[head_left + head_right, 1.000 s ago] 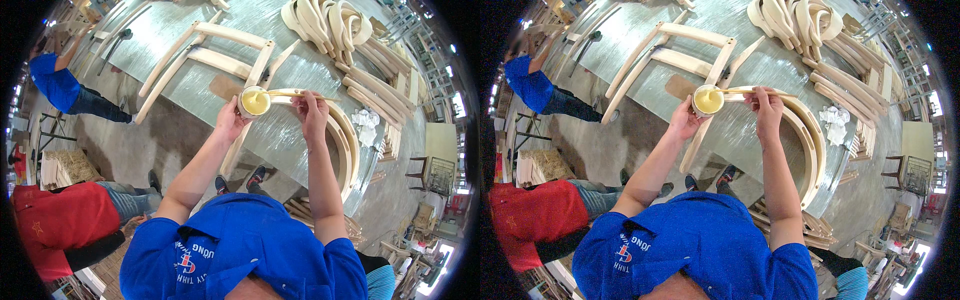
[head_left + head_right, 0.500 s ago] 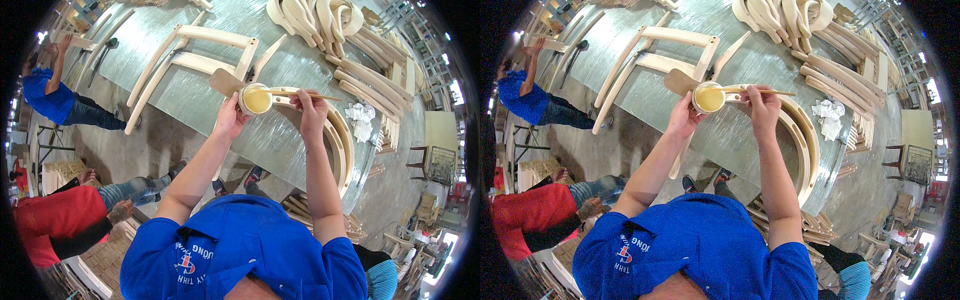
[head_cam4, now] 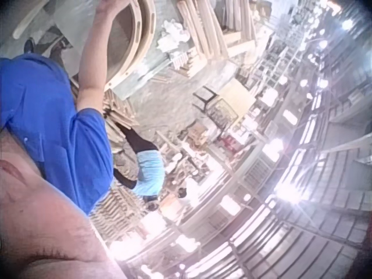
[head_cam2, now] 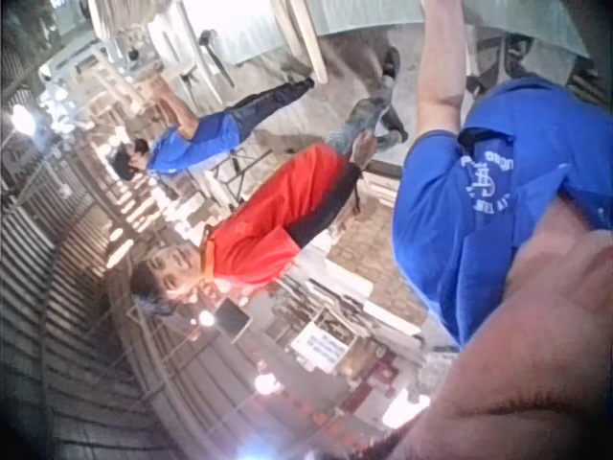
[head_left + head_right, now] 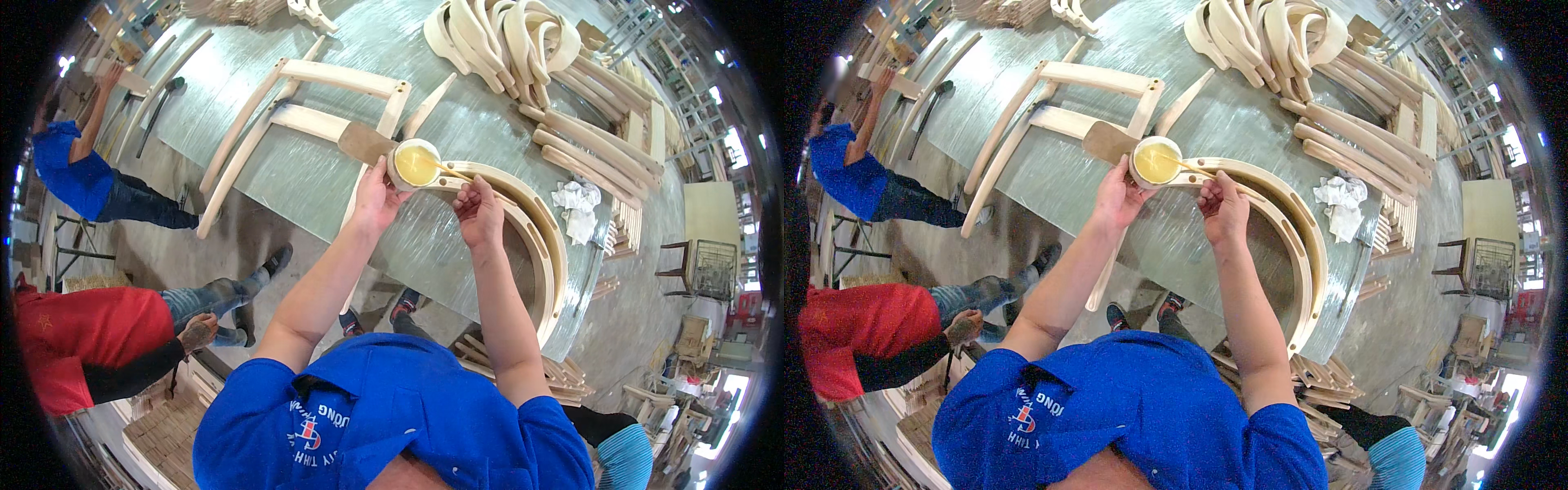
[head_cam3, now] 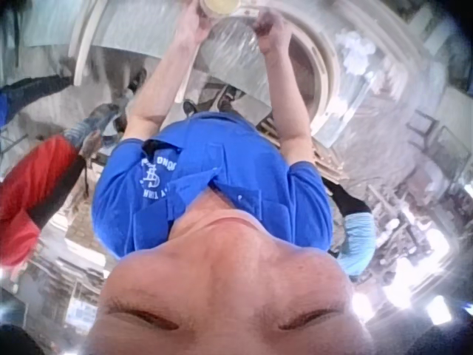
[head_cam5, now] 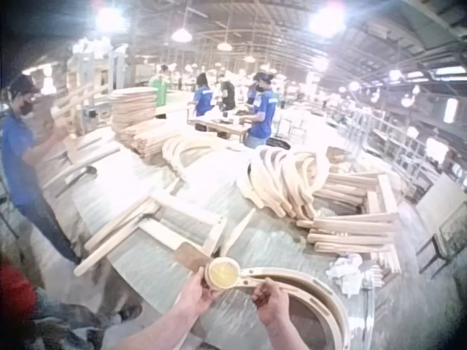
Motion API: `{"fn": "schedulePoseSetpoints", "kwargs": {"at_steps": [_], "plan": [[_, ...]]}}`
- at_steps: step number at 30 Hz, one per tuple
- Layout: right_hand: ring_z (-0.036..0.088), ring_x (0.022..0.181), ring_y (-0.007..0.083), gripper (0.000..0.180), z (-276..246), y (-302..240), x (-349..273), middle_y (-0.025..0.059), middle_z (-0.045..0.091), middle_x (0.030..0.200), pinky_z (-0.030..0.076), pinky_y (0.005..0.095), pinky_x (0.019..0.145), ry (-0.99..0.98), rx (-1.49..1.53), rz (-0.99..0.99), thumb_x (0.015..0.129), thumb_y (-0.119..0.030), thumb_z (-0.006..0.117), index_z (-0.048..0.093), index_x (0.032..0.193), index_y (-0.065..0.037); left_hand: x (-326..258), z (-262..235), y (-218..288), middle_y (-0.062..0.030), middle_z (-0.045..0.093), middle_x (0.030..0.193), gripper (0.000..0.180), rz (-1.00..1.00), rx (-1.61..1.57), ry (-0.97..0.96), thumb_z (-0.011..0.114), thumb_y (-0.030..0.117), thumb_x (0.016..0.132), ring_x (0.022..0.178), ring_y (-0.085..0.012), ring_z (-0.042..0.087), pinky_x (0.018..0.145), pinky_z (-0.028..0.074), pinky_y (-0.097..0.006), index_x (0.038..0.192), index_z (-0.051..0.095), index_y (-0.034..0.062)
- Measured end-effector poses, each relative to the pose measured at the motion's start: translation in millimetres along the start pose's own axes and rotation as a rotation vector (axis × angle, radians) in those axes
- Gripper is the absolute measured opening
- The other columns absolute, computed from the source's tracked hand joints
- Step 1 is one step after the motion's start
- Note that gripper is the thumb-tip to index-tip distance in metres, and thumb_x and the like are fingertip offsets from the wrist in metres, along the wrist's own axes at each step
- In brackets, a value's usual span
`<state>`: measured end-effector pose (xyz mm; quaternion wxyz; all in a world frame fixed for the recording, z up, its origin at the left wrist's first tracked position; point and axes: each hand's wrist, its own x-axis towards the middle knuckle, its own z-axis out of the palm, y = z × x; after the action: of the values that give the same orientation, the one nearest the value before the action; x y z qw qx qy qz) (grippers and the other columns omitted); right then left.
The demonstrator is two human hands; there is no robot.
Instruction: The person applies glue to wooden chair parts using a brush and a small container. They repeatedly dip the brush into the container and apply glue to joints on various chair frames and curved pieces on a workbench.
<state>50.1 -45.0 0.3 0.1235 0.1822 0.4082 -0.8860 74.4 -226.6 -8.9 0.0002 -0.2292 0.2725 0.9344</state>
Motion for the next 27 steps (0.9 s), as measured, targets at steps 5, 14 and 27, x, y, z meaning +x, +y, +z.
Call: {"fn": "schedulePoseSetpoints", "kwargs": {"at_steps": [5,14,27], "plan": [[0.054,0.057,0.0145,0.026,-1,-3,5,0.0041,0.056,0.065,0.046,0.0274,0.051,0.017,-0.012,0.017,0.088,-0.028,0.06,0.051,0.07,-0.01,7,16,-11,-0.011,0.048,0.122,0.036,-0.002,-0.007,-0.032,0.031,0.028,0.099,0.111,-0.0252,0.052,0.097,0.043,-0.049,0.123,0.042,0.0035],[0.06,0.059,0.016,0.019,19,-81,22,0.0102,0.061,0.064,0.047,0.0284,0.055,-0.123,-0.929,-0.79,0.087,-0.017,0.058,0.053,0.078,-0.001,16,-16,-8,-0.012,0.047,0.124,0.038,0.042,-0.034,0.037,0.03,0.029,0.099,0.115,-0.0269,0.048,0.098,0.041,-0.052,0.124,0.04,0.003],[0.058,0.065,0.0377,0.021,31,-52,61,0.0183,0.058,0.066,0.045,0.0444,0.059,-0.307,-1.579,-0.94,0.084,-0.022,0.057,0.053,0.077,-0.002,-17,-61,-4,-0.0102,0.051,0.123,0.037,-0.001,-0.024,0.136,0.033,0.032,0.098,0.111,-0.0256,0.052,0.094,0.045,-0.048,0.123,0.045,0.0069]]}}
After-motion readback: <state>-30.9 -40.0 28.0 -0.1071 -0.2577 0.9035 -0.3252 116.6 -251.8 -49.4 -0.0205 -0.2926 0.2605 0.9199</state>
